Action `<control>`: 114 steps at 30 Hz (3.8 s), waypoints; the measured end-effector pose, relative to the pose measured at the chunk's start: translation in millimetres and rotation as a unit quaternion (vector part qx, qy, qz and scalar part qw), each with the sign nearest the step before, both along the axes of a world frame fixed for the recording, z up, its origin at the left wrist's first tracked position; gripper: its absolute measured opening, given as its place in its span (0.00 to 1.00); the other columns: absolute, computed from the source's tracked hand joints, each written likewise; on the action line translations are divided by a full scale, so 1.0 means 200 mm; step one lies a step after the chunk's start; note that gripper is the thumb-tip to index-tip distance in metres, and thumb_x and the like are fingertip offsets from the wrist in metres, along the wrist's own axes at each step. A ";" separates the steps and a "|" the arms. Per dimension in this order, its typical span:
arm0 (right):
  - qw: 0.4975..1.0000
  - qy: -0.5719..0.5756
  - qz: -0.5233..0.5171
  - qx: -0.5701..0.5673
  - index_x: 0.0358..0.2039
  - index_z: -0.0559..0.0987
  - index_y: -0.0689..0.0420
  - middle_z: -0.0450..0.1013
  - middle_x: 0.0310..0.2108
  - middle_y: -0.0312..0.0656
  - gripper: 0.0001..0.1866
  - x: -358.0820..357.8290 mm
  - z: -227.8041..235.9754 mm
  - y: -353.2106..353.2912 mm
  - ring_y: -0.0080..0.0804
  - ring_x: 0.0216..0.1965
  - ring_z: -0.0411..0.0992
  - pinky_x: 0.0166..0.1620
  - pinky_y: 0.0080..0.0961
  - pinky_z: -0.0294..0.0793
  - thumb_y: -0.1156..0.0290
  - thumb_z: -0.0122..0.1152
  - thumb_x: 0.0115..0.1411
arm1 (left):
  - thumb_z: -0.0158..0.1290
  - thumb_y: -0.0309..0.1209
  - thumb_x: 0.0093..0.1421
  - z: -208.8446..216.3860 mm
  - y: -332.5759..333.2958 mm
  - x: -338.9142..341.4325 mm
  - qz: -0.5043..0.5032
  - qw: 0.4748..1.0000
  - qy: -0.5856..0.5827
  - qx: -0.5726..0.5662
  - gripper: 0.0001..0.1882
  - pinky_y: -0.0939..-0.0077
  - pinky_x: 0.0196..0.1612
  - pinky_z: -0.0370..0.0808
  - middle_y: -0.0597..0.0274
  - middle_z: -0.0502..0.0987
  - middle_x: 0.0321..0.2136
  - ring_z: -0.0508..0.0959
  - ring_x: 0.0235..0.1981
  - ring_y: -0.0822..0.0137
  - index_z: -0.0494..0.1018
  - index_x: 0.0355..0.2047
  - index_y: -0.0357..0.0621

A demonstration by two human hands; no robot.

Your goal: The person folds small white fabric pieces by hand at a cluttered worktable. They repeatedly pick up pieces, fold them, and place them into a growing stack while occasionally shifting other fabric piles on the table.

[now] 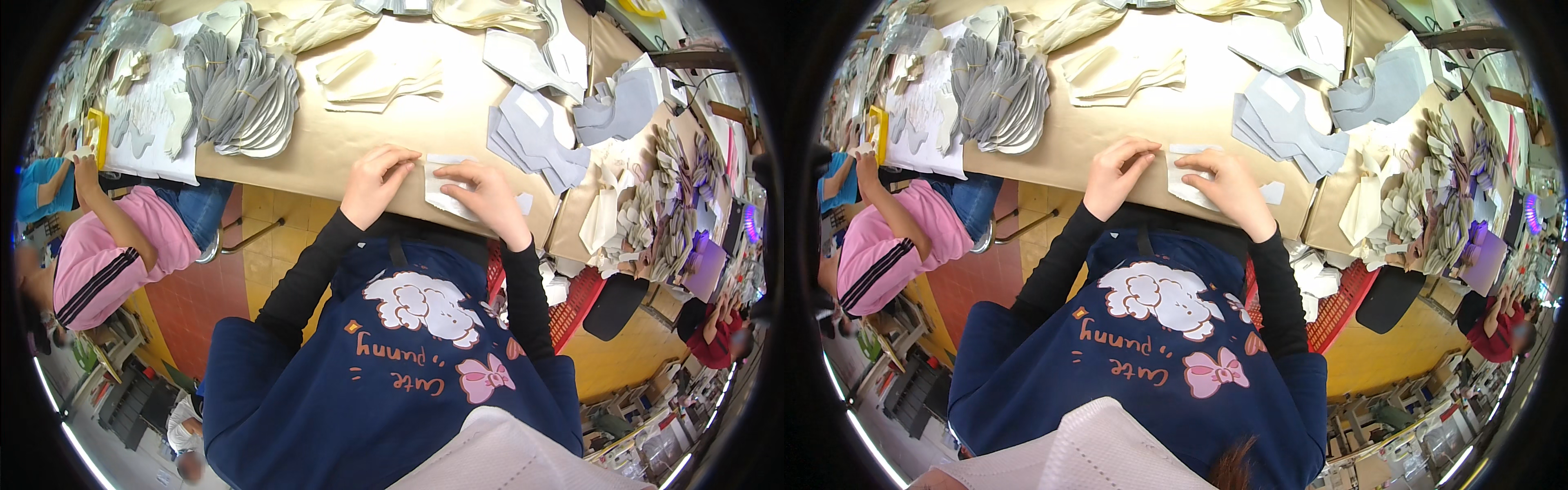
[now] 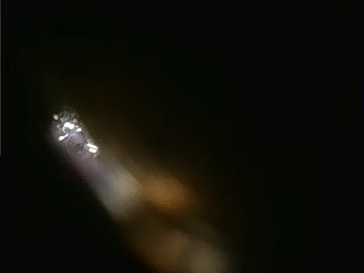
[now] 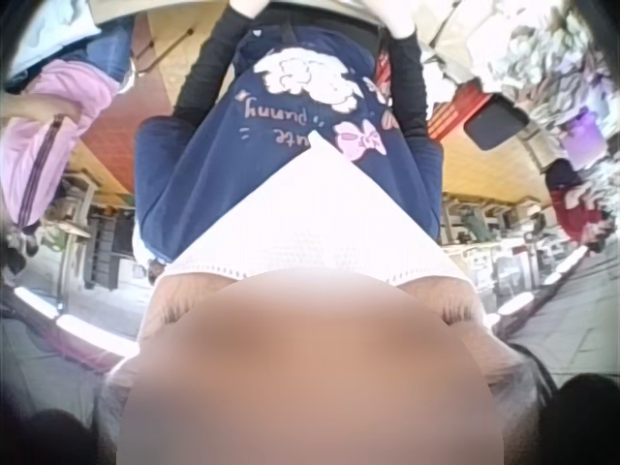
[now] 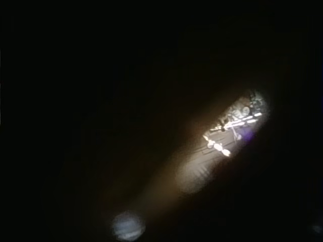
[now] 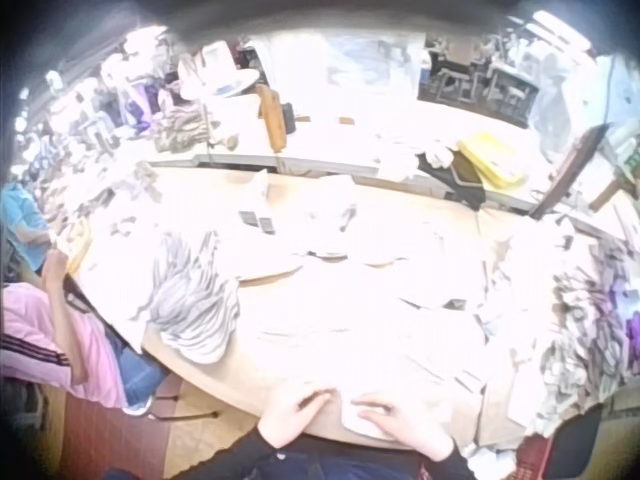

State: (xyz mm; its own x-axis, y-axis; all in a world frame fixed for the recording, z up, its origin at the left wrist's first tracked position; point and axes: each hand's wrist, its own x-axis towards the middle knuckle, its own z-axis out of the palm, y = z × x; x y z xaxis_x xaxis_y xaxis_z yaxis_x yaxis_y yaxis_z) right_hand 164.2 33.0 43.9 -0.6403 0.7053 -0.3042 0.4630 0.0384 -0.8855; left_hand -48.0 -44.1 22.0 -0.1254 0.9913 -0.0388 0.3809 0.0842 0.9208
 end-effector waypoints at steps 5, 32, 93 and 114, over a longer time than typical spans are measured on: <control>1.000 -0.017 -0.014 -0.006 0.44 0.84 0.57 0.79 0.38 0.45 0.14 0.01 -0.03 -0.01 0.39 0.37 0.76 0.42 0.29 0.73 0.72 0.66 0.57 | 0.56 0.22 0.63 -0.02 0.00 -0.01 0.007 1.000 -0.002 0.004 0.09 0.75 0.40 0.77 0.57 0.82 0.37 0.81 0.35 0.66 0.81 0.42 0.38; 0.999 -0.010 -0.053 -0.003 0.43 0.84 0.59 0.80 0.38 0.44 0.13 -0.02 -0.04 -0.03 0.35 0.39 0.77 0.45 0.27 0.73 0.73 0.67 0.56 | 0.66 0.27 0.49 -0.07 -0.06 0.10 -0.006 0.992 0.100 0.073 0.17 0.63 0.50 0.70 0.59 0.73 0.44 0.72 0.44 0.58 0.83 0.42 0.47; 0.881 0.032 -0.472 -0.011 0.54 0.76 0.63 0.74 0.30 0.33 0.22 0.47 -0.09 -0.28 0.15 0.30 0.72 0.34 0.13 0.71 0.84 0.64 0.59 | 0.54 0.21 0.53 -0.01 0.07 0.64 -0.263 0.921 0.254 0.134 0.26 0.61 0.55 0.67 0.64 0.75 0.49 0.72 0.50 0.58 0.75 0.54 0.50; 0.881 0.071 -0.466 -0.033 0.51 0.78 0.61 0.75 0.29 0.33 0.18 0.52 -0.08 -0.27 0.12 0.26 0.70 0.30 0.12 0.70 0.83 0.63 0.59 | 0.62 0.36 0.56 0.00 0.31 0.79 -0.176 0.972 0.151 -0.042 0.10 0.61 0.35 0.69 0.63 0.76 0.23 0.77 0.30 0.59 0.78 0.23 0.44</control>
State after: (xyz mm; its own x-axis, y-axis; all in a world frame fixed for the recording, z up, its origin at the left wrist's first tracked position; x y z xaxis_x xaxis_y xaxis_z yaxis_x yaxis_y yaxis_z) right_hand 267.4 -21.1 28.8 0.1726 0.9291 -0.3272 0.1506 -0.3532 -0.9234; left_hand 110.1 18.4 22.4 0.2023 0.9700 -0.1347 0.6516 -0.0307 0.7579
